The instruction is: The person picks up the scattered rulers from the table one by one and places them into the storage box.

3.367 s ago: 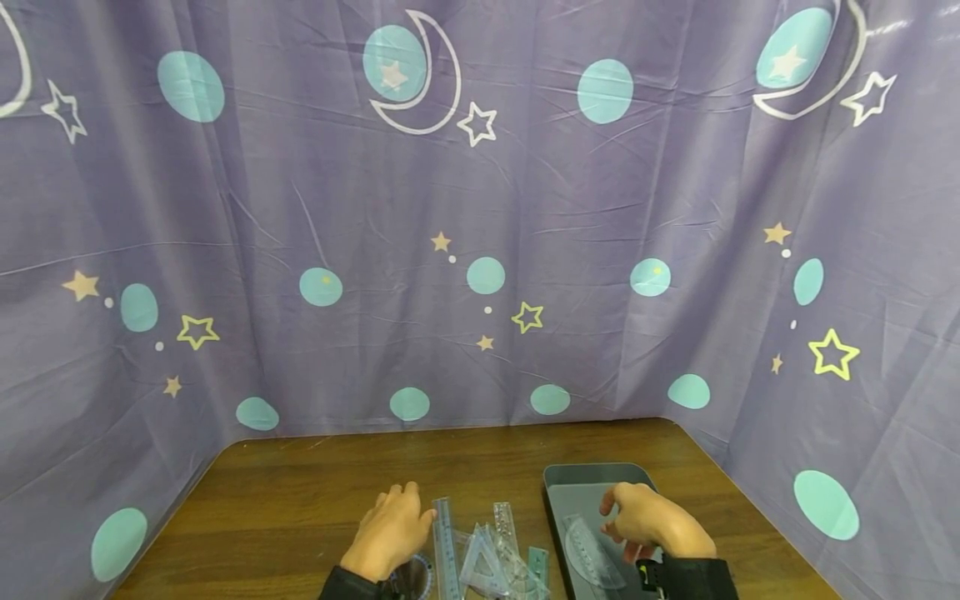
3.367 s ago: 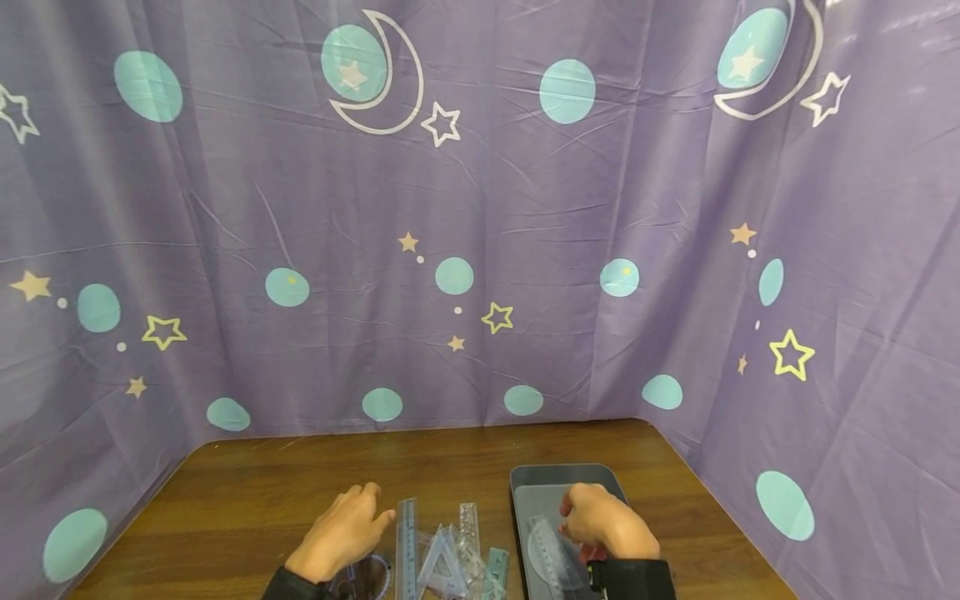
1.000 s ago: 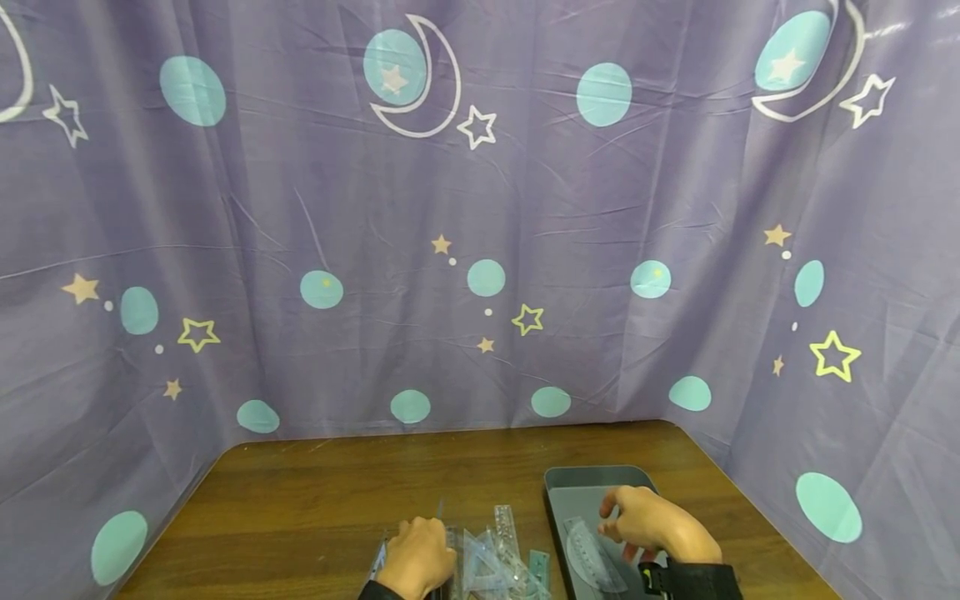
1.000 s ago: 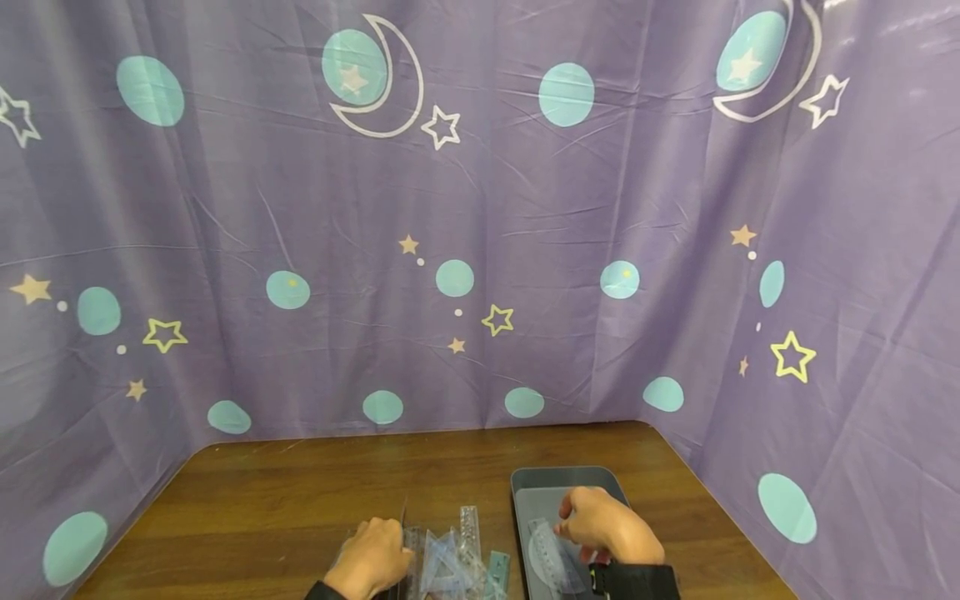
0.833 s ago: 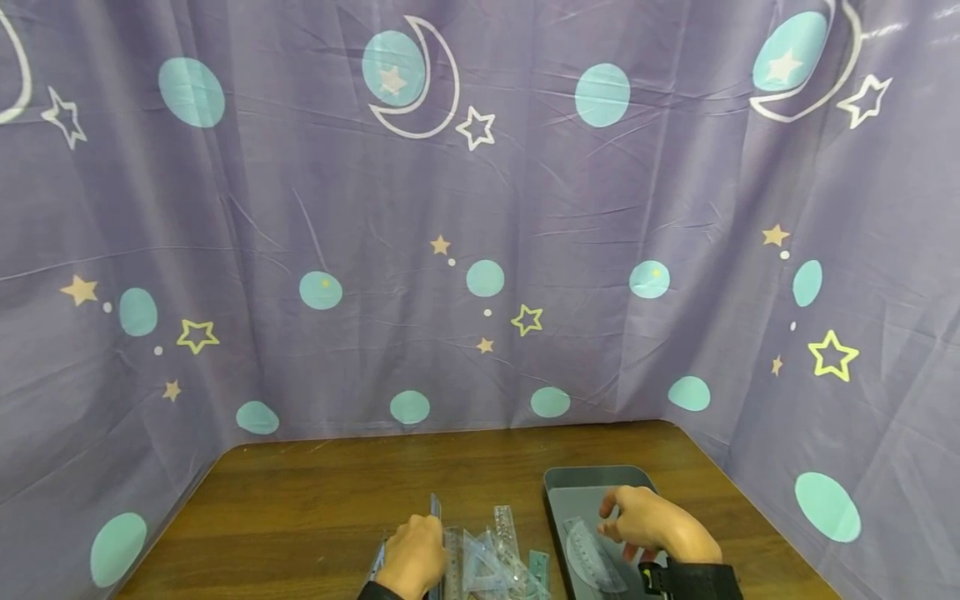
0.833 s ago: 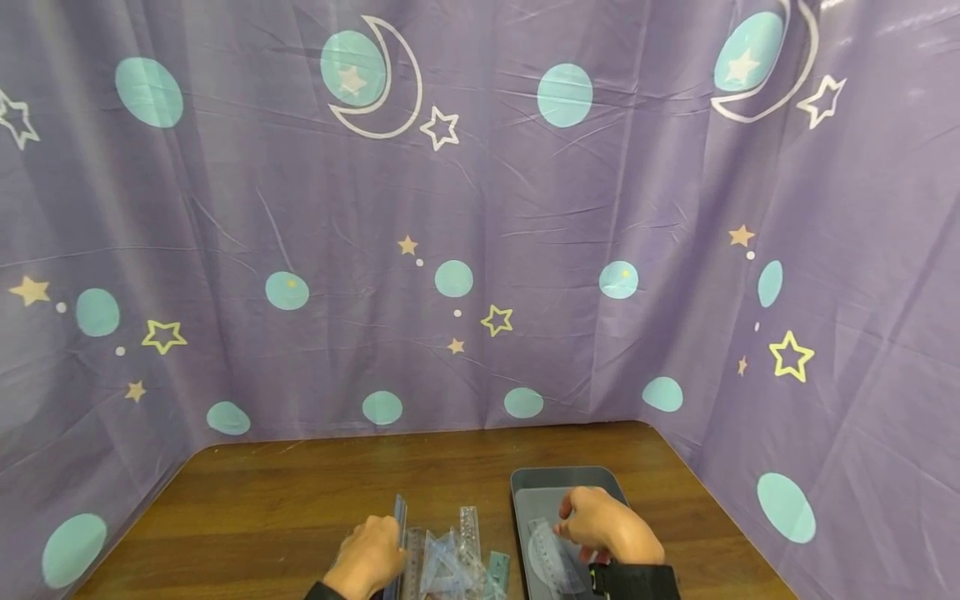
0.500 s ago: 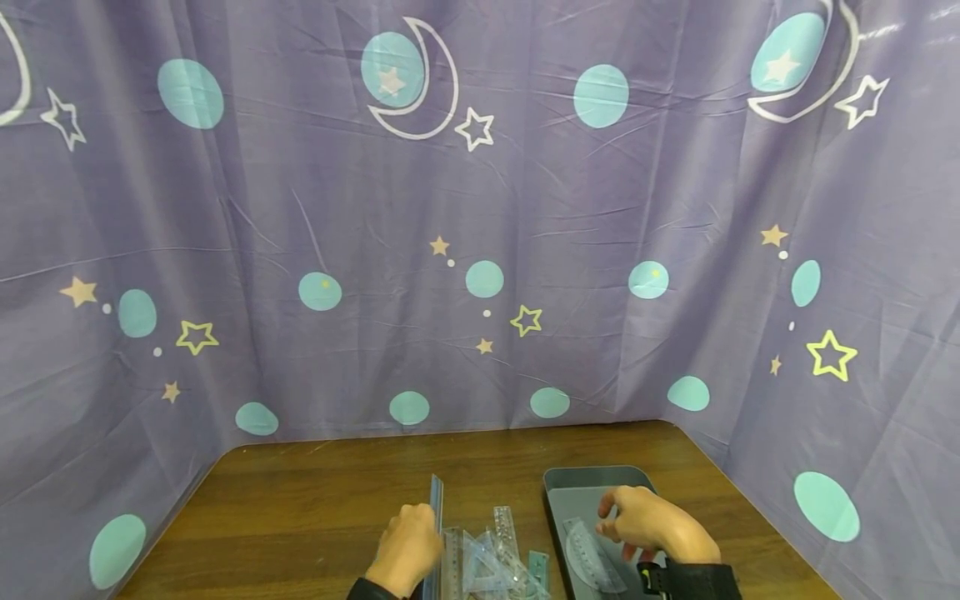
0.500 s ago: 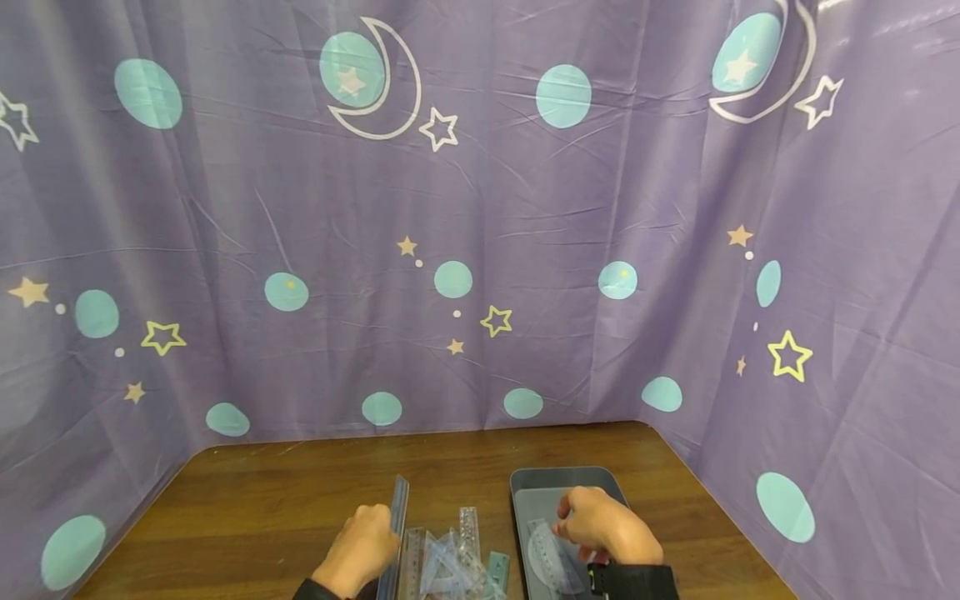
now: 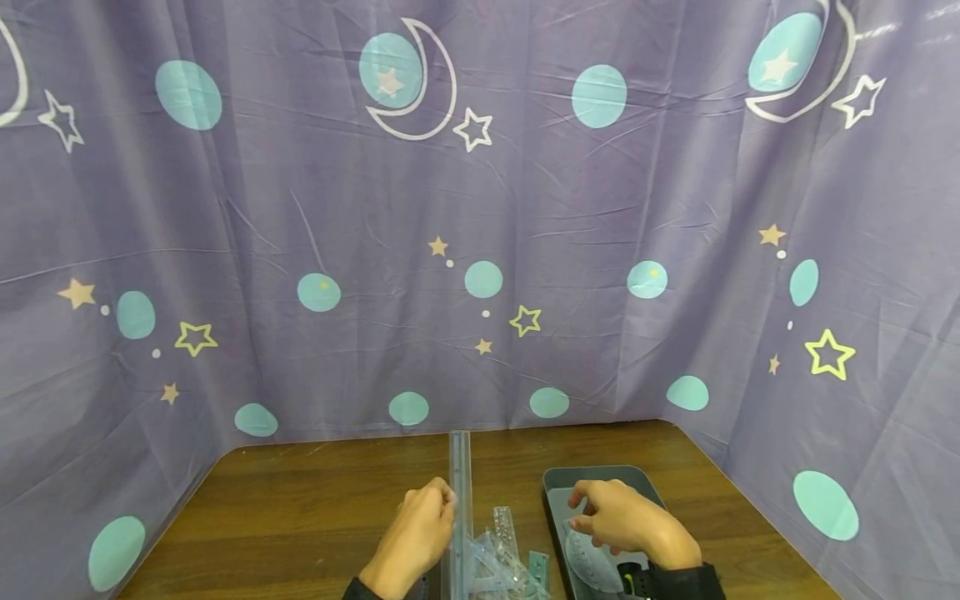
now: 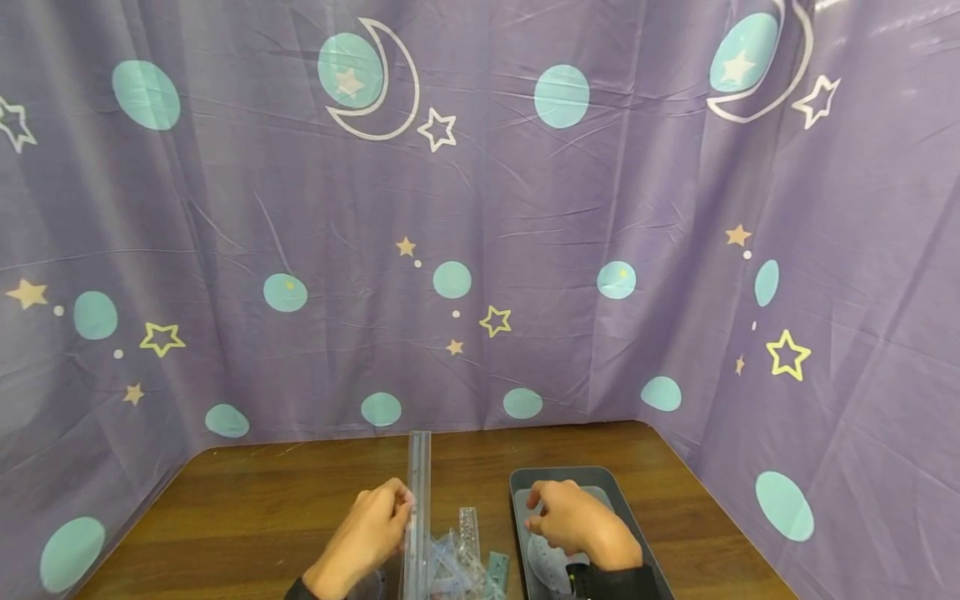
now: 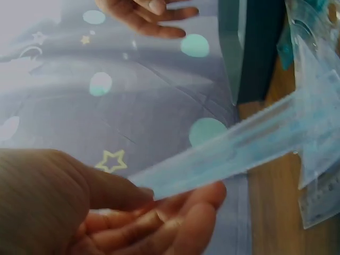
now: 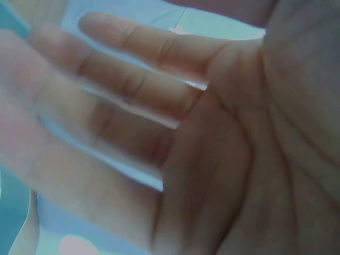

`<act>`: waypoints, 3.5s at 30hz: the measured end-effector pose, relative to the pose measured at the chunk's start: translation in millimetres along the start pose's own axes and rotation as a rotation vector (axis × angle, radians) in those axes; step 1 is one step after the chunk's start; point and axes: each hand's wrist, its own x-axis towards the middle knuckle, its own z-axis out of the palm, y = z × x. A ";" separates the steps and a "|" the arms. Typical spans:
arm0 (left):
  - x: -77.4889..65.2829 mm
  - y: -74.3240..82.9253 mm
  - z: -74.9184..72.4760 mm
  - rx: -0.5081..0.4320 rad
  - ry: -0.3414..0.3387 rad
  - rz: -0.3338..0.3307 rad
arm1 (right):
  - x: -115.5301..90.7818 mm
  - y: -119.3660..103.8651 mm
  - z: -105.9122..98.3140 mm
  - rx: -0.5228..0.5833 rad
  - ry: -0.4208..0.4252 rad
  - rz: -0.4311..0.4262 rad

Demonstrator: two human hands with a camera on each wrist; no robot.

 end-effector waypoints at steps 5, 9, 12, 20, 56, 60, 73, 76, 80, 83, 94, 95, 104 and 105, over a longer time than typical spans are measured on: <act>0.2 12.3 -2.6 -0.061 -0.080 0.106 | 1.9 -9.4 3.7 -0.017 -0.044 -0.162; 0.7 18.3 -1.4 -0.108 -0.136 0.170 | 3.5 -21.1 11.3 -0.087 -0.023 -0.267; 2.0 20.1 0.3 -0.146 -0.173 0.203 | 4.3 -30.3 17.8 -0.096 -0.001 -0.359; 2.7 22.5 3.7 -0.229 -0.250 0.228 | 6.7 -47.4 27.7 -0.091 0.086 -0.511; -2.8 13.3 -17.4 0.391 0.159 0.093 | -7.8 -9.6 -11.0 0.029 0.121 -0.277; -2.0 7.6 -20.3 0.420 0.182 0.046 | -8.6 1.8 -15.2 0.060 0.112 -0.206; -1.2 -6.2 -17.7 0.456 0.142 -0.009 | -3.9 32.1 -14.8 0.022 0.056 -0.061; -1.3 -8.1 -16.6 0.458 0.130 -0.023 | -2.5 35.2 -12.9 0.023 0.040 -0.024; -1.6 -8.7 -16.4 0.440 0.102 -0.046 | -0.9 36.1 -11.2 0.046 0.019 0.023; -1.5 -7.1 -16.9 0.427 0.081 -0.048 | -0.9 35.5 -10.5 0.054 0.033 0.045; -0.1 -5.3 -8.9 0.340 -0.067 -0.112 | -4.1 31.7 -14.2 0.054 0.034 0.013; 0.0 -5.3 -6.8 0.324 -0.090 -0.133 | -4.0 31.5 -14.7 0.051 0.030 -0.001; -4.1 -11.8 16.3 0.255 -0.272 -0.224 | -3.6 31.2 -16.1 0.047 0.009 -0.066; -5.2 -12.4 18.7 0.257 -0.291 -0.228 | -3.7 31.2 -16.1 0.047 0.007 -0.069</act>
